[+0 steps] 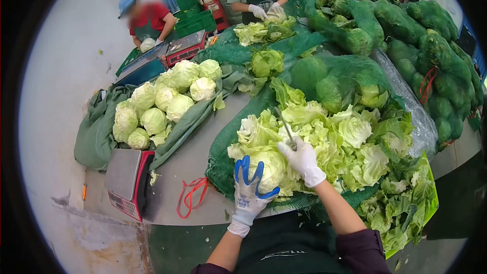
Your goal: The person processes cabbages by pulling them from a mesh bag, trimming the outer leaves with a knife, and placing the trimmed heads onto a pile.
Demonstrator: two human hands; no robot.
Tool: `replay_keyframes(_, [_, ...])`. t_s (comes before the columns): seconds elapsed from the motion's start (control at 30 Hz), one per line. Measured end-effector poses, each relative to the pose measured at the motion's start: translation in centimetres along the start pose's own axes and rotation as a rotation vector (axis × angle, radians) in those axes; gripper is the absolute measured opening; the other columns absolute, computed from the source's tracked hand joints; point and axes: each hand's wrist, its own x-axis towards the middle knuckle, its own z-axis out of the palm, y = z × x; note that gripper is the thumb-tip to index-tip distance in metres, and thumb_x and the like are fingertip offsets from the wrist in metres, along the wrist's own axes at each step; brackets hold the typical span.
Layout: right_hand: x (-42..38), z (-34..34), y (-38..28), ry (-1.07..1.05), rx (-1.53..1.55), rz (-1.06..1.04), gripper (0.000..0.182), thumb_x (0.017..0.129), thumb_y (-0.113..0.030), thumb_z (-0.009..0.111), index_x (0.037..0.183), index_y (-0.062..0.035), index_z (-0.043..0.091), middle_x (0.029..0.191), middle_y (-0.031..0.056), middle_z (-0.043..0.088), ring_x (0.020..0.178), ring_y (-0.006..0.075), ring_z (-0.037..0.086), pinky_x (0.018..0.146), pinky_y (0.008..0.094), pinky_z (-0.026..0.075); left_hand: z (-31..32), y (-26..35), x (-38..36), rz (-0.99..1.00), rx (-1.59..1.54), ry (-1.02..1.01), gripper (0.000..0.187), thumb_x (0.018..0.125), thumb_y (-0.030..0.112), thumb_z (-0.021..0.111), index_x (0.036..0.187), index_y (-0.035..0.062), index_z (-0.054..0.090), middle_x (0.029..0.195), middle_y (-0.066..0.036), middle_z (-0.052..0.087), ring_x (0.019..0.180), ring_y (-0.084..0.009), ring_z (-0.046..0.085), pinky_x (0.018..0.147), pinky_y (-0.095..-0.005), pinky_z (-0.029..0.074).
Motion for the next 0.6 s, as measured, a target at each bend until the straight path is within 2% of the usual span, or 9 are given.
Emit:
replay_keyframes(0.13, [-2.5, 1.4, -0.5, -0.087, -0.243, -0.154, 0.054, 0.085, -0.05, 0.06, 0.109, -0.0017, 0.06, 0.085, 0.0226, 0.066, 0.082, 0.04, 0.064, 0.073, 0.0448, 0.051, 0.3, 0.4, 0.2, 0.0, 0.043, -0.029, 0.094, 0.062, 0.036, 0.083, 0.142, 0.0213, 0.036, 0.147, -0.021, 0.028, 0.132, -0.0442, 0.029, 0.107, -0.0536, 0.028])
replay_keyframes(0.2, [-1.0, 2.9, 2.5, 0.014, -0.112, -0.171, 0.043, 0.086, -0.043, 0.06, 0.103, -0.0034, 0.062, 0.08, 0.0217, 0.066, 0.078, 0.0402, 0.064, 0.07, 0.046, 0.051, 0.5, 0.4, 0.4, 0.043, 0.082, -0.02, 0.094, 0.062, 0.038, 0.082, 0.142, 0.0216, 0.035, 0.147, -0.021, 0.028, 0.133, -0.0447, 0.028, 0.107, -0.0549, 0.027])
replay_keyframes(0.27, [0.8, 2.6, 3.4, 0.046, -0.291, -0.019, 0.03, 0.086, -0.033, 0.059, 0.094, -0.0045, 0.063, 0.075, 0.0211, 0.065, 0.074, 0.0398, 0.064, 0.067, 0.0467, 0.051, 0.3, 0.0, 0.3, 0.056, 0.062, -0.016, 0.096, 0.062, 0.036, 0.083, 0.143, 0.0195, 0.034, 0.146, -0.021, 0.029, 0.132, -0.0434, 0.03, 0.107, -0.0531, 0.029])
replay_keyframes(0.33, [1.9, 2.7, 3.8, 0.076, -0.334, -0.058, 0.023, 0.085, -0.026, 0.058, 0.086, -0.004, 0.062, 0.074, 0.0207, 0.064, 0.072, 0.0386, 0.064, 0.065, 0.0466, 0.05, -0.1, -1.1, 0.6, 0.07, 0.048, -0.002, 0.099, 0.061, 0.034, 0.084, 0.143, 0.0174, 0.033, 0.145, -0.021, 0.031, 0.131, -0.0421, 0.032, 0.107, -0.0513, 0.03])
replay_keyframes(0.4, [2.2, 3.2, 4.0, 0.076, -0.384, -0.023, 0.025, 0.085, -0.028, 0.059, 0.089, -0.004, 0.063, 0.077, 0.0193, 0.065, 0.074, 0.0376, 0.063, 0.065, 0.0448, 0.05, -0.7, -2.8, 0.9, -0.053, -0.359, 0.09, 0.1, 0.058, 0.029, 0.087, 0.142, 0.0149, 0.034, 0.14, -0.023, 0.037, 0.126, -0.0414, 0.04, 0.106, -0.0474, 0.034])
replay_keyframes(0.43, [2.3, 3.4, 4.1, 0.075, -0.381, -0.033, 0.025, 0.085, -0.028, 0.059, 0.089, -0.004, 0.063, 0.077, 0.0193, 0.065, 0.074, 0.0376, 0.063, 0.065, 0.0448, 0.05, -1.1, -3.6, 1.3, -0.113, -0.436, 0.074, 0.108, 0.055, 0.02, 0.088, 0.144, 0.0091, 0.029, 0.139, -0.02, 0.04, 0.124, -0.034, 0.045, 0.104, -0.0412, 0.039])
replay_keyframes(0.47, [2.1, 3.6, 4.4, 0.099, -0.364, -0.045, 0.025, 0.084, -0.029, 0.059, 0.089, -0.0046, 0.064, 0.077, 0.019, 0.065, 0.074, 0.0374, 0.063, 0.065, 0.0448, 0.05, -1.2, -4.7, 1.6, -0.117, -0.428, 0.086, 0.108, 0.055, 0.02, 0.088, 0.144, 0.0091, 0.029, 0.139, -0.02, 0.04, 0.124, -0.034, 0.045, 0.104, -0.0412, 0.039])
replay_keyframes(0.53, [1.9, 3.5, 4.6, 0.118, -0.342, -0.076, 0.024, 0.084, -0.029, 0.059, 0.088, -0.0052, 0.064, 0.077, 0.0187, 0.065, 0.074, 0.0372, 0.063, 0.065, 0.0448, 0.05, -1.4, -6.8, 2.5, -0.357, -0.889, 0.057, 0.111, 0.055, 0.018, 0.089, 0.146, 0.007, 0.026, 0.139, -0.017, 0.042, 0.125, -0.0282, 0.046, 0.103, -0.0398, 0.041])
replay_keyframes(0.6, [1.9, 3.1, 4.7, 0.116, -0.282, -0.035, 0.025, 0.083, -0.03, 0.06, 0.088, -0.0057, 0.064, 0.077, 0.0183, 0.065, 0.074, 0.0372, 0.063, 0.065, 0.0446, 0.049, -3.5, -5.6, 3.6, -0.455, -1.089, 0.077, 0.105, 0.062, 0.013, 0.081, 0.148, 0.0084, 0.022, 0.137, -0.015, 0.044, 0.122, -0.0257, 0.048, 0.104, -0.0379, 0.04])
